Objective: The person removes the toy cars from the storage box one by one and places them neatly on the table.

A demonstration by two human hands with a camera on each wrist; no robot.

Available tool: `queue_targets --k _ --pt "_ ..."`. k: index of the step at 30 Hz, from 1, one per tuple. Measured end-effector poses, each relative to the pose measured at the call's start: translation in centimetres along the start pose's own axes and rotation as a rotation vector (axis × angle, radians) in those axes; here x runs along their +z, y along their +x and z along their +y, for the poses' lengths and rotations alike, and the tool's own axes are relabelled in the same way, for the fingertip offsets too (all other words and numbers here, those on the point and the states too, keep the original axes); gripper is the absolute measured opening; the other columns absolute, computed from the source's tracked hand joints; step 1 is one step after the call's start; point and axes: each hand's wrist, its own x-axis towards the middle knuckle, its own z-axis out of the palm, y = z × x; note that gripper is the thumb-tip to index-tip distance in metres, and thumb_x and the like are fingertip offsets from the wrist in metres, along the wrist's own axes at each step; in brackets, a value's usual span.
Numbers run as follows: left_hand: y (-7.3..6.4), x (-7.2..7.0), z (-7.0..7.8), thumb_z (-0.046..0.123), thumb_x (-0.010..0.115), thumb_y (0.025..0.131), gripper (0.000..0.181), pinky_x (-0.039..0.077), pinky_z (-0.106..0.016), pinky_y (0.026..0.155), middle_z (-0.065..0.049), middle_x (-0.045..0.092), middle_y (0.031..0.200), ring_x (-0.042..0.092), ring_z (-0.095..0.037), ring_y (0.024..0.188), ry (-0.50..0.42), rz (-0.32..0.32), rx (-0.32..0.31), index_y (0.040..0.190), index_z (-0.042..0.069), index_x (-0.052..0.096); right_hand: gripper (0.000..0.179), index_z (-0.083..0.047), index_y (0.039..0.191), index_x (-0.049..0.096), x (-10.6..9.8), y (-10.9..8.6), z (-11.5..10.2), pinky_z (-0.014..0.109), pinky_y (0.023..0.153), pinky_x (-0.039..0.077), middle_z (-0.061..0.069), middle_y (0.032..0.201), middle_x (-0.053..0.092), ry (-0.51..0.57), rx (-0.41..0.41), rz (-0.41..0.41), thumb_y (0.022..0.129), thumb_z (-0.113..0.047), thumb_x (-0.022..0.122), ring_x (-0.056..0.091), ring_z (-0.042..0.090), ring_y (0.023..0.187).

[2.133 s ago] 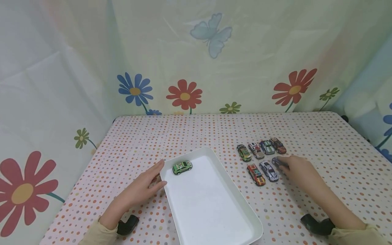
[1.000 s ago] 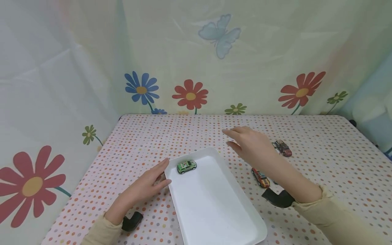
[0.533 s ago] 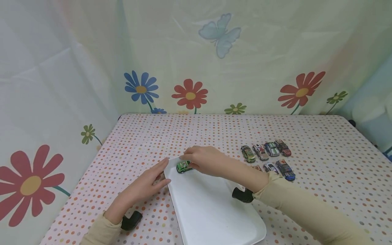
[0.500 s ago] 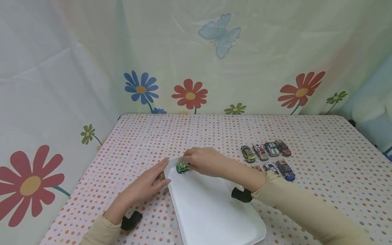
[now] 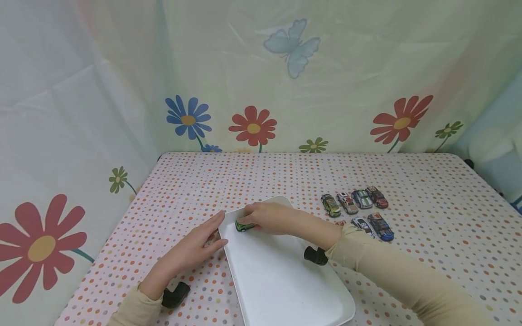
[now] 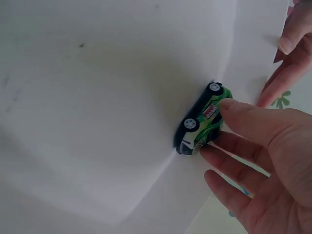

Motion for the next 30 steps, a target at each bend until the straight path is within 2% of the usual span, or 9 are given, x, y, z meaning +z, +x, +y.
queue_targets --k 8,10,14,19,24,30 --pt "0.0 -0.1 -0.2 0.024 0.056 0.096 0.067 0.023 -0.046 0.108 -0.019 0.019 0.150 0.020 -0.031 0.136 0.000 -0.006 -0.005 0.146 -0.005 0.021 0.039 -0.015 0.123 0.064 0.5 0.3 0.0 0.020 0.081 0.049 0.005 0.107 0.064 0.025 -0.018 0.020 0.085 -0.010 0.070 0.060 0.016 0.096" --pt "0.0 -0.1 -0.2 0.025 0.056 0.096 0.067 0.023 -0.046 0.108 -0.020 0.020 0.150 0.020 -0.031 0.136 0.006 -0.005 0.002 0.146 -0.005 0.022 0.038 -0.015 0.123 0.065 0.6 0.6 -0.1 0.018 0.078 0.049 0.003 0.105 0.064 0.021 -0.024 0.019 0.085 -0.011 0.070 0.060 0.014 0.091" --pt "0.0 0.0 -0.1 0.025 0.055 0.096 0.067 0.024 -0.047 0.107 -0.021 0.020 0.150 0.021 -0.033 0.135 0.009 -0.001 0.014 0.145 -0.006 0.022 0.035 -0.016 0.120 0.066 0.8 1.1 -0.2 0.015 0.071 0.047 0.001 0.098 0.061 -0.022 -0.030 0.021 0.086 -0.011 0.070 0.058 0.010 0.080" --pt "0.1 0.1 -0.2 0.024 0.056 0.096 0.066 0.025 -0.048 0.106 -0.022 0.021 0.149 0.022 -0.034 0.135 0.009 0.009 0.024 0.144 -0.007 0.023 0.032 -0.016 0.117 0.067 0.5 1.7 -0.8 0.017 0.073 0.049 0.003 0.100 0.062 -0.082 -0.022 0.021 0.085 -0.013 0.070 0.060 0.012 0.086" --pt "0.1 0.1 -0.2 0.025 0.056 0.096 0.066 0.024 -0.048 0.107 -0.022 0.021 0.149 0.022 -0.034 0.135 -0.004 0.003 0.018 0.145 -0.006 0.023 0.030 -0.016 0.114 0.068 -0.1 1.2 -0.9 0.018 0.072 0.050 0.004 0.098 0.063 -0.056 0.040 0.014 0.085 -0.012 0.071 0.061 0.013 0.084" --pt "0.0 0.1 -0.2 0.025 0.056 0.096 0.067 0.024 -0.047 0.107 -0.022 0.021 0.149 0.022 -0.034 0.135 0.004 0.001 0.007 0.145 -0.007 0.023 0.029 -0.014 0.115 0.068 -1.3 -0.9 -0.4 0.018 0.061 0.048 0.003 0.090 0.059 0.087 0.147 0.070 0.086 -0.010 0.069 0.056 0.013 0.073"
